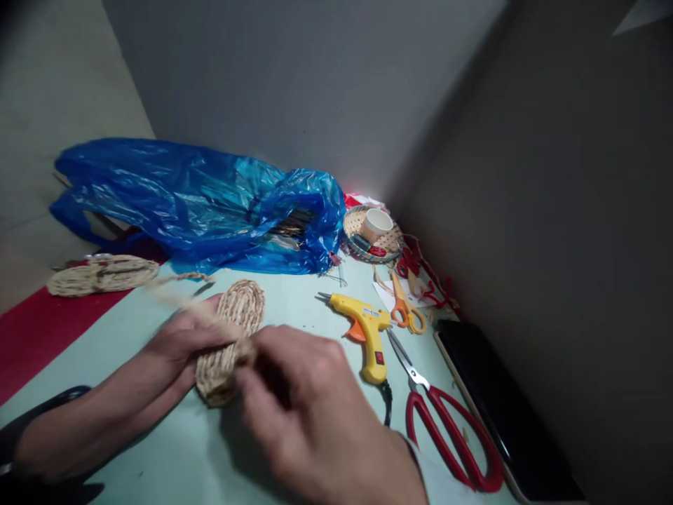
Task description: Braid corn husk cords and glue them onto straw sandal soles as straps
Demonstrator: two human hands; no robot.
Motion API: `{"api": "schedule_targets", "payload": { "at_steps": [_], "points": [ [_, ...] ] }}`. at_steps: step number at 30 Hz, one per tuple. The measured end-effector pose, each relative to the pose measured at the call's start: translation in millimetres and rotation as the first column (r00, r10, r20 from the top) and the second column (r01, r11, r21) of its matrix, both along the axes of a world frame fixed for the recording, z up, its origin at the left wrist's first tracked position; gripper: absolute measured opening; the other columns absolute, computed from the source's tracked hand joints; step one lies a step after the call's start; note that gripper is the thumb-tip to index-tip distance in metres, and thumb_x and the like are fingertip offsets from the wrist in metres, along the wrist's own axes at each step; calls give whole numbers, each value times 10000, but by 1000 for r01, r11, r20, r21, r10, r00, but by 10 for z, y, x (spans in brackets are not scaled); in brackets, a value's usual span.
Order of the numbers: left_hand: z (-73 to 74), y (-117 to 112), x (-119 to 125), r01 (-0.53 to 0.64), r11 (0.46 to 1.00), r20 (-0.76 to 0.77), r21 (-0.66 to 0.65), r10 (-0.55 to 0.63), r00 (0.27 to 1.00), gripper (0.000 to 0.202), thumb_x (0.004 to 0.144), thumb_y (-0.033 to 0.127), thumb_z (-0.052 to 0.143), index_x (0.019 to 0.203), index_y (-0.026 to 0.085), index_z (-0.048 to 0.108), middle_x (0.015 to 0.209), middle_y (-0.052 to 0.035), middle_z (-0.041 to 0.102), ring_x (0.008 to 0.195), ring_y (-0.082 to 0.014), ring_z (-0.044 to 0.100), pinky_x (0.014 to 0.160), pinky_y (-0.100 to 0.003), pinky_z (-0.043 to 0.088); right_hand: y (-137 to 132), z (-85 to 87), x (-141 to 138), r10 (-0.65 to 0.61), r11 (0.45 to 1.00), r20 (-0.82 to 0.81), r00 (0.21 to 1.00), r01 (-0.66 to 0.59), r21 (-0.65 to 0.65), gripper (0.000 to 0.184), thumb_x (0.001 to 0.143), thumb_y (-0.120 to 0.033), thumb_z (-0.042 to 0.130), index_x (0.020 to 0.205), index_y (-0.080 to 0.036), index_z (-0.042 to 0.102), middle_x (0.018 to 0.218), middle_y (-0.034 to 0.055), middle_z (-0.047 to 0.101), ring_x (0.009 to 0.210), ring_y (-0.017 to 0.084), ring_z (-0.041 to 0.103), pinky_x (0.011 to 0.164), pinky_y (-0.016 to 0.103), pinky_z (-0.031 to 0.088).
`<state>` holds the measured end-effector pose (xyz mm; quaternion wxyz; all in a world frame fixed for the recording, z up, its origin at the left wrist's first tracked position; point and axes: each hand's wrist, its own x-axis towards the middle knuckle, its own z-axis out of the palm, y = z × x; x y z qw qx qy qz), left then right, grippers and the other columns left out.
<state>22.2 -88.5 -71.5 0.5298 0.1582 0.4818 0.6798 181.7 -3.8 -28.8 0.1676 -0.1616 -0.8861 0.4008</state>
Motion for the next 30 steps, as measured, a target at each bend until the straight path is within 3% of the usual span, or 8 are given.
{"api": "schedule_targets", "payload": {
  "at_steps": [4, 7, 13, 19, 26, 30],
  "points": [
    [13, 9, 67, 27, 995, 8, -97, -26, 1000, 487, 790, 113, 724, 1247, 206, 582, 1129, -97, 774, 1019, -286, 730, 841, -353, 562, 288, -125, 91, -126, 959, -82, 989, 100, -267, 140, 950, -289, 584, 858, -186, 605, 691, -24, 596, 591, 103, 558, 553, 213, 446],
    [26, 14, 118, 36, 989, 23, -141, -33, 999, 508, 822, 145, 715, 1298, 223, 557, 1248, -97, 732, 1142, -292, 680, 881, -347, 555, 332, -227, 109, -101, 944, -94, 990, 66, -322, 135, 958, -292, 593, 879, -185, 614, 710, -18, 636, 610, 104, 593, 578, 214, 469],
    [-32, 13, 98, 33, 988, 38, -151, -28, 999, 673, 814, 158, 737, 1420, 274, 468, 1374, -67, 665, 1294, -300, 578, 964, -349, 537, 309, -273, 148, -90, 990, -93, 992, 79, -114, 86, 944, -229, 607, 877, -199, 651, 727, -27, 678, 642, 114, 621, 644, 239, 473],
    [-59, 22, 71, 48, 990, 61, -132, -40, 997, 673, 799, 160, 758, 1414, 268, 504, 1255, -65, 743, 1173, -305, 668, 839, -315, 598, 306, -306, 148, -70, 994, -115, 991, 79, 72, 104, 938, -172, 570, 874, -171, 652, 788, 12, 701, 688, 129, 624, 639, 247, 442],
    [24, 23, 107, -25, 979, 44, -205, 35, 998, 637, 741, 181, 818, 1337, 269, 613, 1001, -54, 824, 972, -298, 755, 793, -323, 609, 287, -285, 136, -64, 992, -123, 990, 76, 97, 115, 934, -150, 565, 846, -149, 640, 754, 9, 662, 665, 116, 584, 622, 233, 423],
    [37, 22, 124, 10, 980, 19, -200, -6, 1000, 575, 773, 205, 804, 1317, 254, 625, 1086, -73, 810, 975, -295, 755, 778, -306, 609, 285, -292, 135, -53, 986, -135, 989, 74, 150, 108, 913, -110, 572, 829, -147, 629, 724, -7, 615, 644, 100, 544, 607, 213, 401]
  ]
}}
